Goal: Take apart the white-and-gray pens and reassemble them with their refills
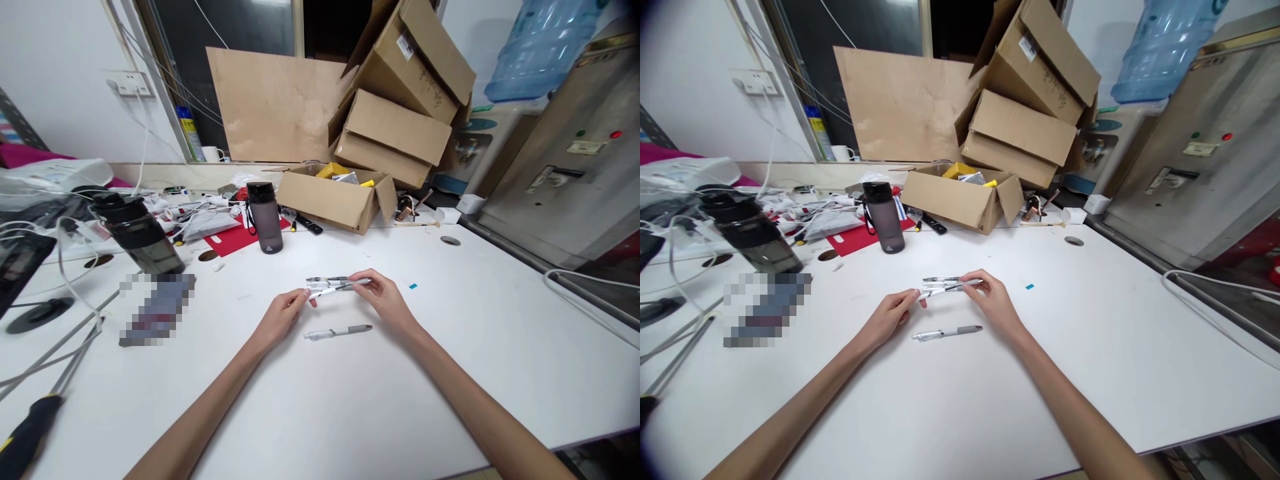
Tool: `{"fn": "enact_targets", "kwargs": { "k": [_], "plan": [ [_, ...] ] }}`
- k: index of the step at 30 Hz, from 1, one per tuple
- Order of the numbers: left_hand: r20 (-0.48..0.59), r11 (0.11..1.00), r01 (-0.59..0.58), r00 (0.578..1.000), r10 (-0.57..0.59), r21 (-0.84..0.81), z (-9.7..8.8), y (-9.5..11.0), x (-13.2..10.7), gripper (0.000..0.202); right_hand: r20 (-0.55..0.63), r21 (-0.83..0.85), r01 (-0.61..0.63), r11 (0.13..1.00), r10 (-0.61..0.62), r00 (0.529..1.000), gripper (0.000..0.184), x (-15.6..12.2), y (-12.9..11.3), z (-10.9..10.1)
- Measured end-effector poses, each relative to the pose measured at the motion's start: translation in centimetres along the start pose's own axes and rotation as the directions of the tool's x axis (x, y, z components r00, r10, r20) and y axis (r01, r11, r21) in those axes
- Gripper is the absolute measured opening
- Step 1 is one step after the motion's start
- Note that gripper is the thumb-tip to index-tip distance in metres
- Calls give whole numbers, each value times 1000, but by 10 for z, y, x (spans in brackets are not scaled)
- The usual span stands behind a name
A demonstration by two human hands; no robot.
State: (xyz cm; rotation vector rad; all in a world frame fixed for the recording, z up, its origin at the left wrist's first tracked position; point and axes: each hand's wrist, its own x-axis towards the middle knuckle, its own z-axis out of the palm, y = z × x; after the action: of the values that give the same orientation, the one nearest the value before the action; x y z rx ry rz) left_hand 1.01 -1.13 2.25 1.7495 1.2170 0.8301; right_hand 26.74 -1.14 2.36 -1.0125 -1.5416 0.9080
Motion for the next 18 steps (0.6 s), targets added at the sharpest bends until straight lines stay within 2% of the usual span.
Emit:
{"fn": "enact_targets", "kwargs": {
  "k": [18],
  "plan": [
    [-17, 999, 24, 1000, -24, -31, -7, -5, 4, 62, -98, -29, -67, 997, 64, 993, 30, 5, 9, -11]
  ]
}}
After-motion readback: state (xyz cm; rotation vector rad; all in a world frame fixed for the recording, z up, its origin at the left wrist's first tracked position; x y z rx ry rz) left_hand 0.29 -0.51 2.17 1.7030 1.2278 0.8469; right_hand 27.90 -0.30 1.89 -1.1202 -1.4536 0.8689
